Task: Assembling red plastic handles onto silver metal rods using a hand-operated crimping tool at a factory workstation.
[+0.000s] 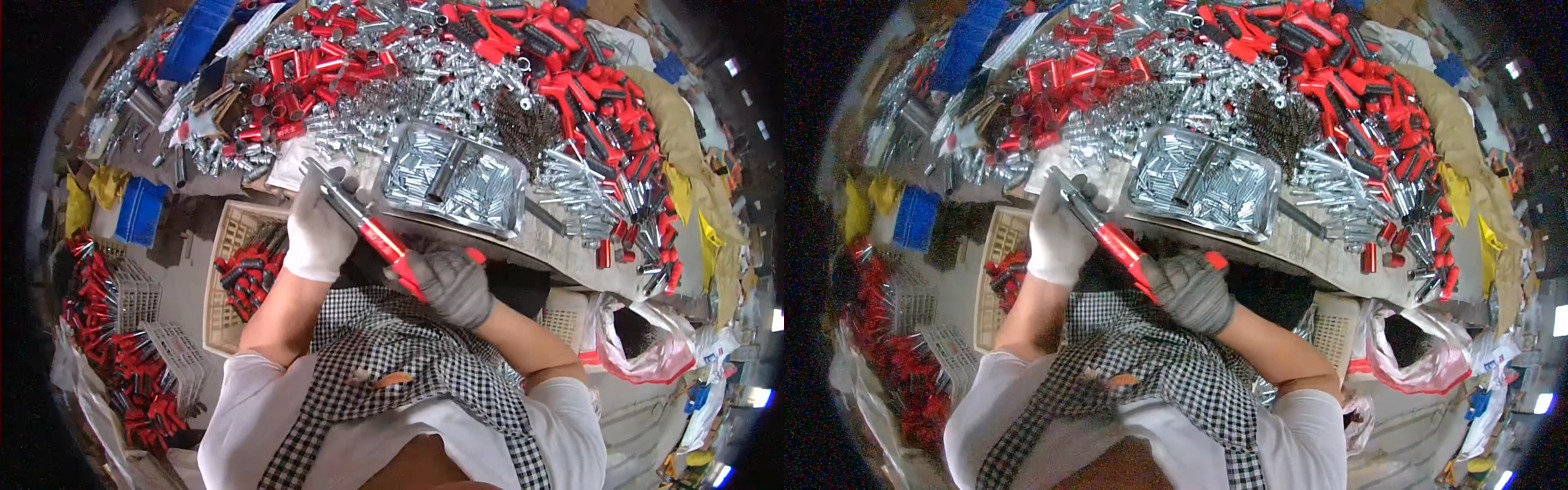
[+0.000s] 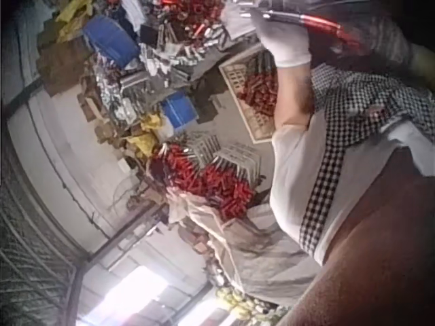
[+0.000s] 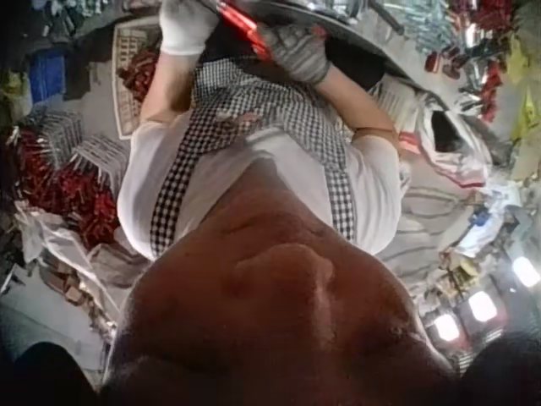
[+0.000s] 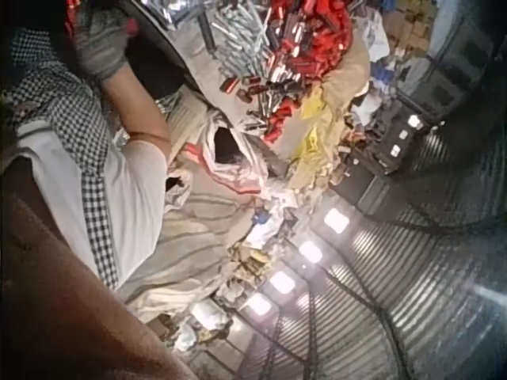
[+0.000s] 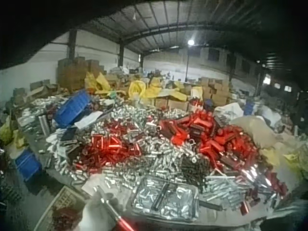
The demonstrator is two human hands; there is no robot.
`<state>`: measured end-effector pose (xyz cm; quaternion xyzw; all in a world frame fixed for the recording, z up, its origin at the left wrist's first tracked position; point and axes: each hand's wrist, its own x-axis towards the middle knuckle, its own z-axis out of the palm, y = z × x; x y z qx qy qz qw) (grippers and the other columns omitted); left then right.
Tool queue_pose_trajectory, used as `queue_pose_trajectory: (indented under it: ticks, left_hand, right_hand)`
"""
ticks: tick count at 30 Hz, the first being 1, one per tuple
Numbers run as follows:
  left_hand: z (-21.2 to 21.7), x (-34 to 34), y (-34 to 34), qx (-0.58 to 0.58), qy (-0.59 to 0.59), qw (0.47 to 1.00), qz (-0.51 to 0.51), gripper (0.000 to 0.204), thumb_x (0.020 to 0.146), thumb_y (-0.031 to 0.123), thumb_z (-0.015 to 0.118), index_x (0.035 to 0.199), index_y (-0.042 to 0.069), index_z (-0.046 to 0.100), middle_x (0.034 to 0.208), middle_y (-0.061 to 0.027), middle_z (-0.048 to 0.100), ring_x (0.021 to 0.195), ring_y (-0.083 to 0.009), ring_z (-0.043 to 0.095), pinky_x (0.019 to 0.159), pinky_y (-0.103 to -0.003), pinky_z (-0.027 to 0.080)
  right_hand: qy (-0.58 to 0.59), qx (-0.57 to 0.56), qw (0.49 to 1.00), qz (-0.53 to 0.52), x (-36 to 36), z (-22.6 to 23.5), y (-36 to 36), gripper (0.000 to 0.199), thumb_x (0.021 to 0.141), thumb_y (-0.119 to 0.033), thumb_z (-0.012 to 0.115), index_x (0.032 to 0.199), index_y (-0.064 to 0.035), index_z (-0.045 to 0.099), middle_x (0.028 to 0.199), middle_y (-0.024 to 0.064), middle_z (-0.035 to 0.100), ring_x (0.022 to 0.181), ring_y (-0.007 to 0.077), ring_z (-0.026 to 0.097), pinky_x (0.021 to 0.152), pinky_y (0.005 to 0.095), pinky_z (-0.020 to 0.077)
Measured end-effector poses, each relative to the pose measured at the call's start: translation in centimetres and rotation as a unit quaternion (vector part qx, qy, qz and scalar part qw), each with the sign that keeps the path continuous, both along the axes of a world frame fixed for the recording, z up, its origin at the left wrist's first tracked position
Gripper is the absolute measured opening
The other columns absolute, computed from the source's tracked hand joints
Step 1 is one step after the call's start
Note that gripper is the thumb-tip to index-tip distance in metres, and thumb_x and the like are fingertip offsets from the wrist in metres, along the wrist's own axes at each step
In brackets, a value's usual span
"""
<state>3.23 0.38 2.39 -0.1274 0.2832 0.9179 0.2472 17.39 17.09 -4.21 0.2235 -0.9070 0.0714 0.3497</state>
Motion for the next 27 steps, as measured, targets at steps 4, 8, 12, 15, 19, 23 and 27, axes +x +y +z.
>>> queue_pose_trajectory:
  ticks: [4,8,12,15,19,23,27]
  left_hand:
    - [-0.6,-3.0,-0.3,0.010,-0.008,1.000,-0.026,0.036,0.099,0.039,0.048,0.071,0.018,0.040,0.056,0.0056,0.027,0.047,-0.0127,0.030,0.051,-0.034,0.034]
    - [1.7,-3.5,-1.2,0.039,0.121,0.983,-0.131,0.036,0.101,0.027,0.041,0.066,0.018,0.036,0.054,0.0065,0.025,0.042,-0.0103,0.028,0.047,-0.032,0.036]
    - [3.4,-3.1,-3.4,-0.037,0.289,0.929,-0.230,0.028,0.091,0.019,0.052,0.066,0.009,0.042,0.053,-0.0005,0.039,0.042,-0.0139,0.040,0.043,-0.030,0.040]
    - [1.8,-4.0,-6.7,-0.072,0.346,0.858,-0.372,0.017,0.075,0.010,0.069,0.070,0.001,0.055,0.059,-0.0078,0.057,0.048,-0.0173,0.054,0.045,-0.028,0.044]
    - [1.2,-2.8,-6.8,-0.242,0.300,0.772,-0.506,0.009,0.069,0.005,0.070,0.074,0.001,0.063,0.064,-0.0056,0.064,0.053,-0.0102,0.058,0.046,-0.025,0.044]
    - [-1.4,-2.6,-5.3,-0.233,0.338,0.740,-0.532,0.012,0.078,0.005,0.062,0.089,0.000,0.062,0.067,-0.0026,0.061,0.059,-0.0112,0.058,0.053,-0.025,0.047]
    - [-2.8,-1.9,-5.7,-0.203,0.343,0.796,-0.457,0.021,0.091,0.011,0.054,0.109,0.001,0.057,0.079,-0.0031,0.060,0.064,-0.0108,0.058,0.059,-0.025,0.047]
  right_hand:
    - [-0.028,0.077,0.997,-0.008,-0.7,0.3,-2.1,0.068,0.073,-0.025,0.079,0.129,0.0020,0.050,0.087,0.0090,0.061,0.069,0.0258,0.062,0.064,0.0394,0.0511]
    - [-0.065,-0.097,0.993,0.000,-1.8,0.5,-4.0,0.069,0.073,-0.023,0.079,0.130,0.0026,0.049,0.088,0.0105,0.062,0.070,0.0280,0.062,0.063,0.0399,0.0505]
    - [-0.255,-0.210,0.927,0.176,-4.8,-0.2,-4.5,0.066,0.076,-0.027,0.075,0.130,-0.0007,0.050,0.084,0.0144,0.061,0.070,0.0334,0.062,0.062,0.0439,0.0499]
    - [-0.367,-0.081,0.910,0.177,-8.8,5.8,-3.4,0.059,0.077,-0.038,0.073,0.124,-0.0064,0.057,0.080,0.0164,0.063,0.073,0.0342,0.064,0.067,0.0446,0.0528]
    - [-0.357,-0.034,0.931,-0.066,-17.0,7.7,-1.8,0.042,0.086,-0.039,0.060,0.106,-0.0025,0.065,0.099,0.0214,0.067,0.089,0.0367,0.066,0.078,0.0462,0.0530]
    - [-0.434,0.181,0.882,-0.007,-23.0,6.1,-3.3,0.032,0.085,-0.024,0.053,0.100,-0.0035,0.071,0.108,0.0193,0.067,0.088,0.0358,0.068,0.075,0.0479,0.0544]
    - [-0.405,0.137,0.904,-0.007,-23.5,5.7,-4.1,0.030,0.082,-0.021,0.052,0.093,-0.0046,0.075,0.099,0.0216,0.069,0.085,0.0363,0.069,0.071,0.0490,0.0549]
